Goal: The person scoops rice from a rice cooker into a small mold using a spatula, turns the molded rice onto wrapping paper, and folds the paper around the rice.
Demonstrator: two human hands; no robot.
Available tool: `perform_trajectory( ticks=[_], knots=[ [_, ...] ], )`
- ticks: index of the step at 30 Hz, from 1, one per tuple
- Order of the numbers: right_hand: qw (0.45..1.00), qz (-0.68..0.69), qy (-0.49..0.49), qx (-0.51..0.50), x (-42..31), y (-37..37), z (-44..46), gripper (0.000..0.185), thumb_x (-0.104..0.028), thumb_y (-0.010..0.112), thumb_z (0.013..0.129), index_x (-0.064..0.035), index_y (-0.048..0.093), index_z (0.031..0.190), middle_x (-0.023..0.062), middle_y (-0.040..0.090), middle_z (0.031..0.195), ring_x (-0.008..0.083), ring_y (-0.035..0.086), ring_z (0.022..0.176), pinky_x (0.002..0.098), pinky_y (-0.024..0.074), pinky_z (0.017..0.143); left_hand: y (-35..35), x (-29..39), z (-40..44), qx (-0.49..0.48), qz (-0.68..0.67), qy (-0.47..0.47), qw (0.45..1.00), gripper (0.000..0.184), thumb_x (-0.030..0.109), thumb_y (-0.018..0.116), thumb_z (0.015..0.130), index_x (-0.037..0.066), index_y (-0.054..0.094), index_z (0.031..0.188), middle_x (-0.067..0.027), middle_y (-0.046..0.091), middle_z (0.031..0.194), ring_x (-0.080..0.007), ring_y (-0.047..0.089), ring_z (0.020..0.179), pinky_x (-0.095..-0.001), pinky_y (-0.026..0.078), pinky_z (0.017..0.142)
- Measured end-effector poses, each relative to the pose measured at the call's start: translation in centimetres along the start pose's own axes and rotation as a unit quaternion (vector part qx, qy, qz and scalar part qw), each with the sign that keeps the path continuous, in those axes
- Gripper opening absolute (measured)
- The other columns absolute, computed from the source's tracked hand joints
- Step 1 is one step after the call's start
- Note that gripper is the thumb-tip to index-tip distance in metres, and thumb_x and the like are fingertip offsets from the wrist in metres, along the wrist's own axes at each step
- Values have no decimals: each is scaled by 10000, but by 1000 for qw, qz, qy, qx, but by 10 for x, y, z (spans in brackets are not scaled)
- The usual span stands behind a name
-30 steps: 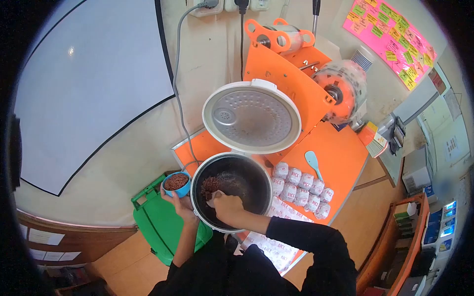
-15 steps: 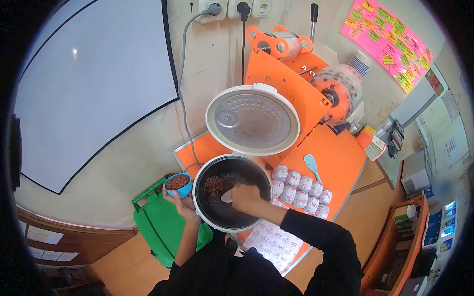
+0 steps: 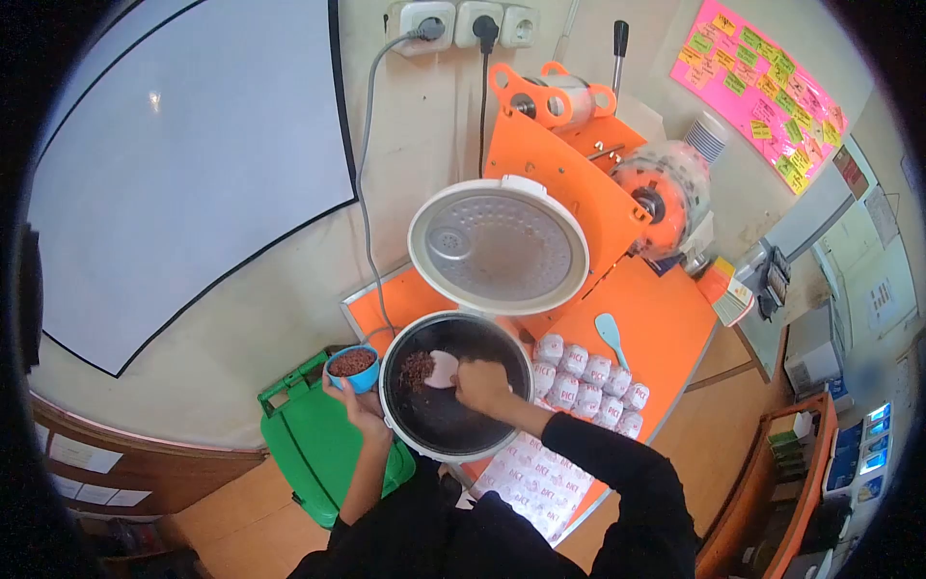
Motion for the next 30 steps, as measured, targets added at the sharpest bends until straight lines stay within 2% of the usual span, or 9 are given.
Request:
perform_trajectory(
  ticks=[5,6,9,16,22,24,27,28,30],
  knots=[
    [996,92,12,2,-3,7,-1,320,-303,597,866,5,609,951,242,671,820,408,670,786,505,521,730,-1,3,3,-7,-4,21,1000,496,335,447,1005,159,210,1404,-167,368,1390,-342,484,1208,-512,434,1002],
    [992,120,29,-10,2,10,0,312,-314,587,876,-22,620,981,240,674,895,406,661,873,513,501,793,-3,2,2,1,0,18,1000,498,337,449,1005,156,209,1402,-169,373,1383,-342,489,1201,-513,433,1002],
    [986,166,15,-26,3,12,1,320,-333,600,886,-69,646,1061,208,685,927,370,662,921,459,503,797,0,4,-1,22,22,13,999,498,338,448,1005,153,207,1399,-174,372,1379,-343,496,1193,-512,432,1005],
    [960,277,37,-37,11,24,0,331,-372,608,885,-77,660,1025,160,690,943,324,658,944,424,482,809,-4,3,0,18,8,24,1000,517,311,467,997,141,199,1404,-182,361,1376,-343,480,1211,-510,426,1012],
    [939,335,27,-66,15,32,3,330,-379,630,869,-78,667,998,115,687,851,265,665,831,390,474,742,-7,-2,3,3,-5,28,1000,534,288,483,990,131,192,1409,-189,351,1373,-343,466,1226,-508,421,1018],
    [937,346,-13,-47,8,16,-2,260,-272,638,905,-14,639,939,60,636,672,132,594,625,312,436,604,-8,-4,5,-3,-10,31,999,537,284,486,988,129,191,1410,-190,349,1373,-343,464,1229,-508,420,1019],
    [949,311,-19,-37,5,-6,-4,250,-260,637,907,-12,632,933,44,627,659,128,582,619,315,431,600,-3,7,13,-39,-24,51,998,498,319,460,998,155,217,1400,-167,379,1377,-367,510,1179,-537,446,989],
    [950,311,-21,-32,7,-9,-5,250,-260,637,907,-12,632,933,44,627,659,128,582,619,315,431,600,7,18,15,-62,-39,37,997,546,328,509,972,141,224,1399,-161,374,1378,-355,473,1220,-523,426,1011],
    [938,340,-12,-65,15,-7,-12,284,-318,624,886,-48,656,969,86,672,725,198,663,680,357,478,639,5,22,26,-100,-45,11,994,636,389,572,930,128,242,1407,-140,378,1378,-327,442,1259,-503,419,1018]
  ],
)
Point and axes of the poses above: each hand's wrist, its own z-axis towards the middle knuckle, its own y-axis out of the palm, x = y × z, the point moved 9 cm from there along z, towards the middle knuckle
